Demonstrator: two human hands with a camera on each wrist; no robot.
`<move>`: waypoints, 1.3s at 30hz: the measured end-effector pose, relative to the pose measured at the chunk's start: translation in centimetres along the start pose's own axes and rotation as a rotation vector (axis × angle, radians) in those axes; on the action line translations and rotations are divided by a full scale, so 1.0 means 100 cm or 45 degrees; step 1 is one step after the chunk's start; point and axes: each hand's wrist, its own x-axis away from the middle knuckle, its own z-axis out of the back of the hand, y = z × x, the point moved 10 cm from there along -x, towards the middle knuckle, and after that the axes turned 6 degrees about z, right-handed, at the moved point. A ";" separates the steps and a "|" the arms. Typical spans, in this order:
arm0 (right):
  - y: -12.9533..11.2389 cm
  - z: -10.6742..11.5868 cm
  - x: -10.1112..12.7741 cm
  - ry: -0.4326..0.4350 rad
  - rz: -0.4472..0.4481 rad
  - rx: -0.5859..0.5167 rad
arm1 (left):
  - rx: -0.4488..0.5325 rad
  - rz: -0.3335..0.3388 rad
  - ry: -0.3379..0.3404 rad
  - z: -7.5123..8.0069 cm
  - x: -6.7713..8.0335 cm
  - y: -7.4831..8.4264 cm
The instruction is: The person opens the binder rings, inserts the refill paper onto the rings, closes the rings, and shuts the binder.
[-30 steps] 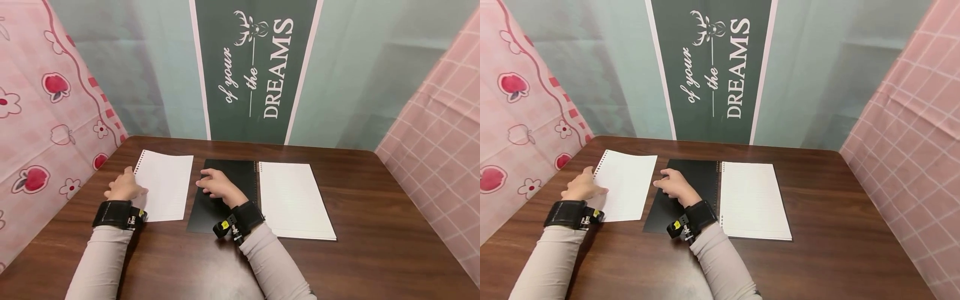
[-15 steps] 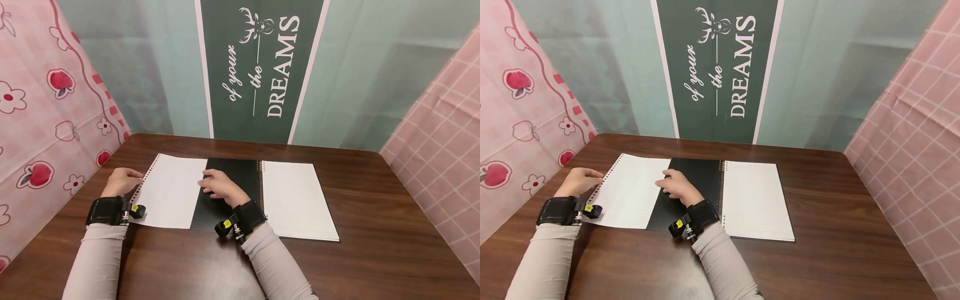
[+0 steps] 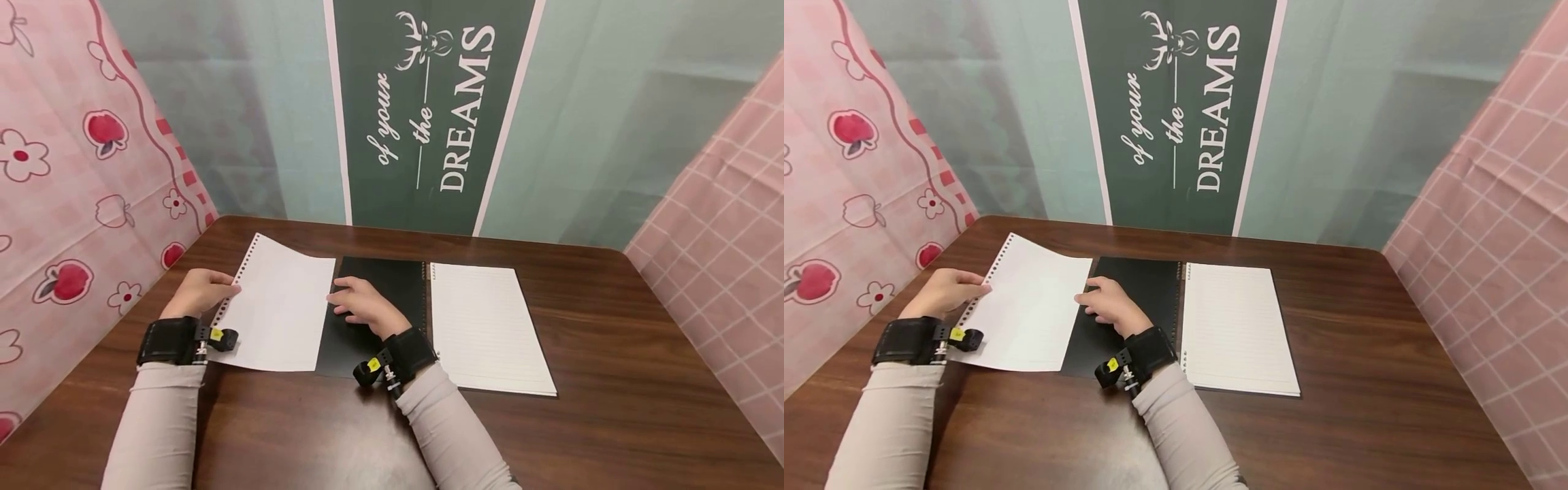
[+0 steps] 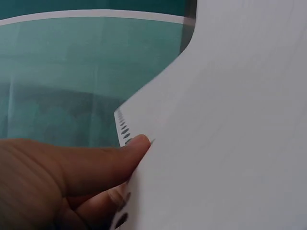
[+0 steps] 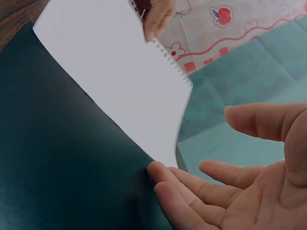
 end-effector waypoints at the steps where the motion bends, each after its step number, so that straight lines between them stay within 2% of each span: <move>1: 0.000 0.000 0.000 0.000 -0.003 -0.011 | 0.006 -0.006 0.008 0.003 0.001 0.001; 9: 0.003 0.001 -0.003 0.028 -0.015 -0.119 | 0.035 -0.040 0.101 0.022 0.010 0.008; 20: 0.006 -0.003 -0.004 0.022 -0.001 -0.297 | 0.112 -0.052 0.099 0.028 0.012 0.015; 29: 0.007 -0.014 -0.007 0.034 -0.027 -0.432 | 0.107 -0.102 0.109 0.030 0.017 0.026; 33: 0.005 -0.013 -0.009 0.093 -0.025 -0.461 | 0.138 -0.109 0.094 0.027 0.018 0.030; 39: 0.001 -0.002 -0.007 0.259 -0.001 -0.399 | 0.180 -0.084 0.033 0.022 0.021 0.028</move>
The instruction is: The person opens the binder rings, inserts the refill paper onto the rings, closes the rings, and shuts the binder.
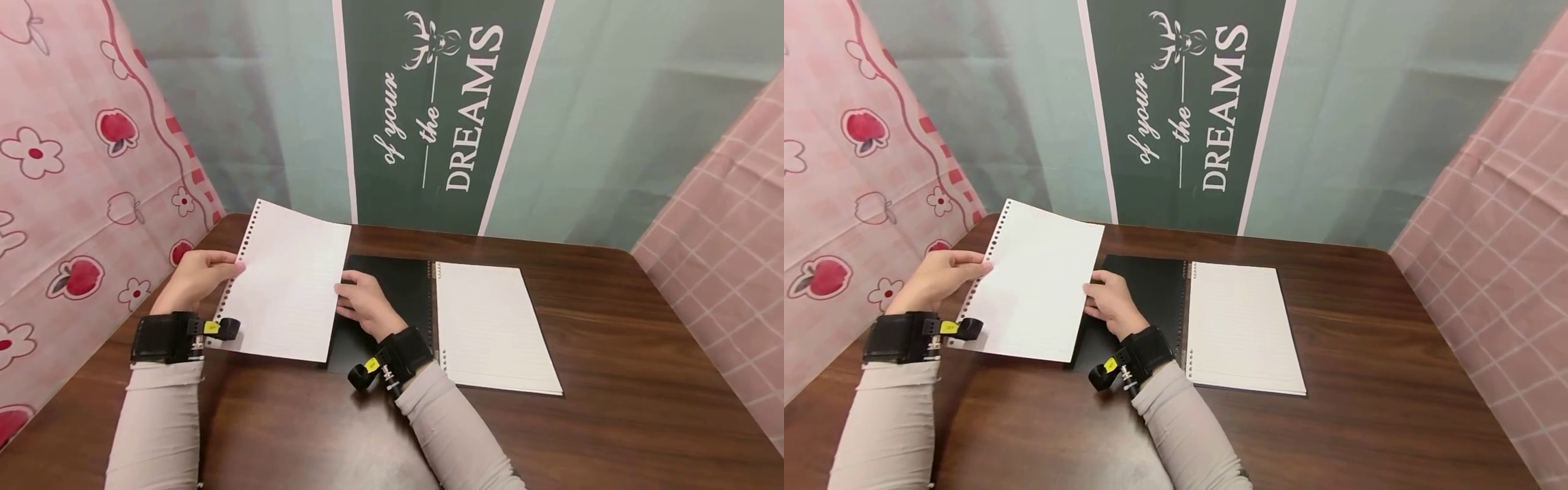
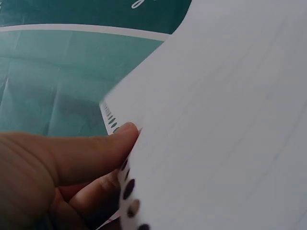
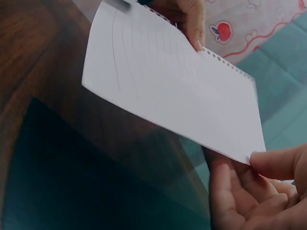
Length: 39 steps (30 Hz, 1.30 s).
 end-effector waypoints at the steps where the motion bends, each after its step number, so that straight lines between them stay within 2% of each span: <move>1: 0.000 0.002 0.000 0.019 0.004 0.008 | -0.002 0.006 -0.008 -0.001 0.001 -0.001; 7: 0.001 0.008 0.001 0.058 -0.004 0.032 | -0.043 -0.019 -0.017 -0.003 0.003 -0.004; 11: -0.008 0.016 0.002 0.079 0.022 0.092 | -0.089 -0.062 -0.023 -0.005 0.002 -0.001; 16: -0.024 0.029 0.006 0.105 0.060 0.195 | -0.123 -0.142 -0.040 -0.012 0.000 0.009; 23: -0.038 0.051 0.009 0.117 0.095 0.262 | -0.124 -0.239 -0.074 -0.023 -0.004 0.026; 27: -0.045 0.061 0.010 0.128 0.115 0.292 | -0.110 -0.265 -0.085 -0.028 -0.005 0.036; 34: -0.049 0.074 0.019 0.113 0.116 0.335 | -0.060 -0.292 -0.127 -0.041 -0.003 0.043; 39: -0.057 0.090 0.030 0.102 0.147 0.370 | -0.082 -0.360 -0.159 -0.055 -0.004 0.056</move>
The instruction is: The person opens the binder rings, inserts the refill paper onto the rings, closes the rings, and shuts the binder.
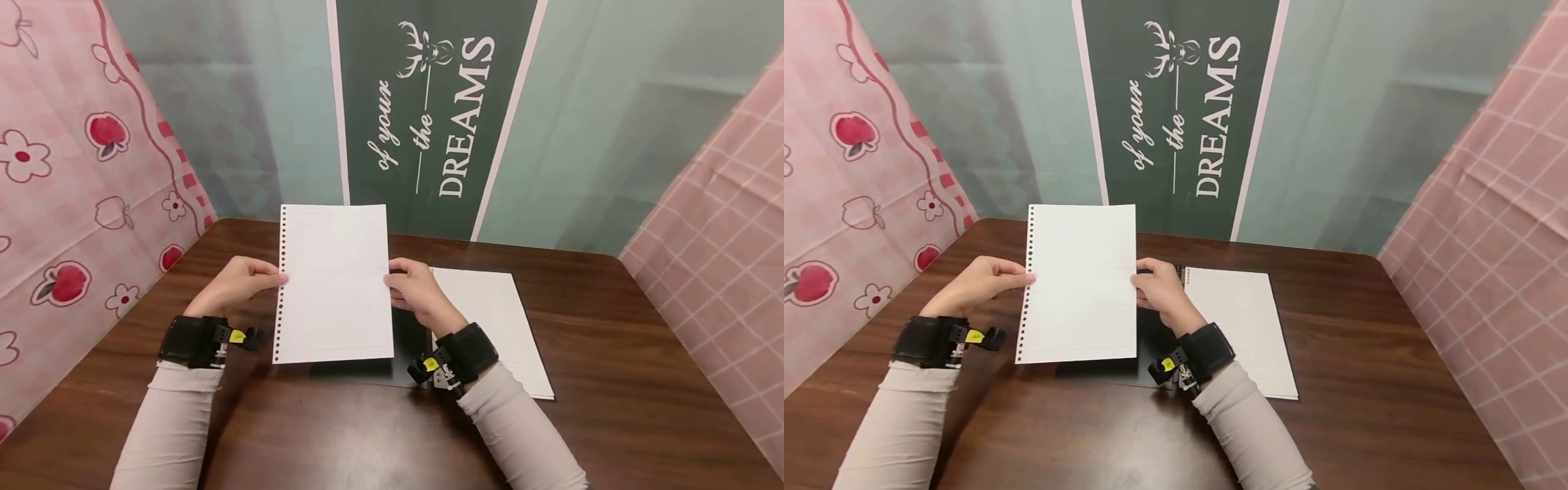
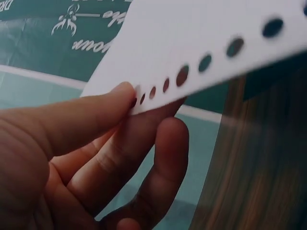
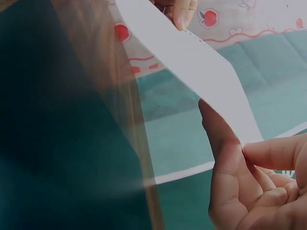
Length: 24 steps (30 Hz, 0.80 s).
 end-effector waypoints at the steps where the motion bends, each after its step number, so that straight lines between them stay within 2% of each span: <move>1: 0.000 0.004 0.002 -0.004 0.003 0.004 | -0.006 -0.014 -0.010 -0.003 -0.002 0.003; 8: -0.009 0.037 0.010 -0.007 0.064 0.055 | -0.009 -0.120 -0.047 -0.019 -0.014 0.035; 11: -0.007 0.049 0.013 0.002 0.056 0.069 | -0.013 -0.156 -0.084 -0.029 -0.015 0.045; 18: 0.013 0.068 0.023 0.026 0.003 0.066 | -0.001 -0.166 -0.164 -0.053 -0.019 0.052; 24: 0.017 0.082 0.031 0.031 0.017 0.093 | -0.005 -0.167 -0.204 -0.069 -0.023 0.060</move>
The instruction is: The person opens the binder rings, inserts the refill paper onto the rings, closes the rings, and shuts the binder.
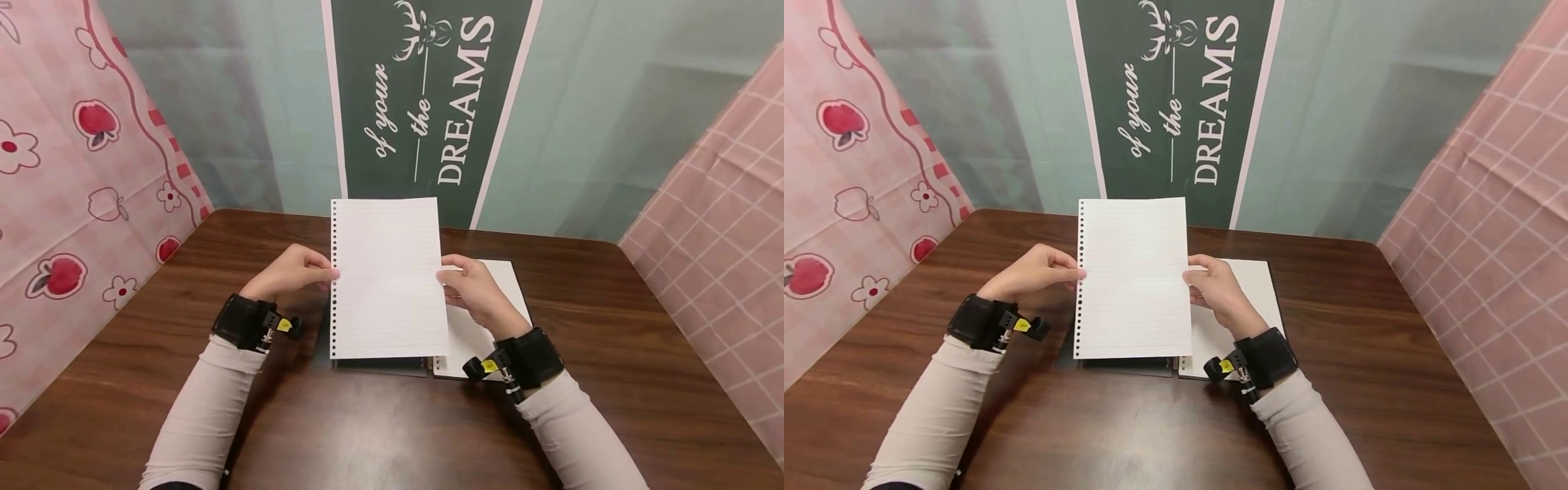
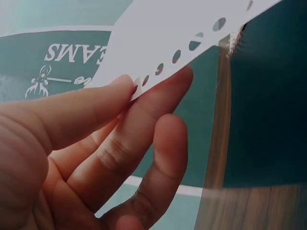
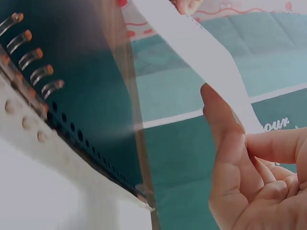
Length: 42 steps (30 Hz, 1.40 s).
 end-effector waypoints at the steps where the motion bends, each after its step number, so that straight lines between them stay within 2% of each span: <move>1: -0.001 0.002 0.001 0.003 0.003 -0.001 | 0.004 -0.002 -0.004 -0.002 -0.001 0.002; 15: 0.003 0.031 0.019 0.031 0.004 0.008 | 0.023 -0.089 -0.037 -0.024 -0.014 0.029; 29: 0.004 0.075 0.036 0.074 0.029 0.042 | 0.223 -0.115 -0.117 -0.058 -0.036 0.055; 34: 0.009 0.089 0.044 0.076 0.019 0.070 | 0.244 -0.143 -0.156 -0.073 -0.045 0.064; 42: 0.018 0.109 0.055 0.077 0.036 0.034 | 0.257 -0.179 -0.186 -0.095 -0.052 0.080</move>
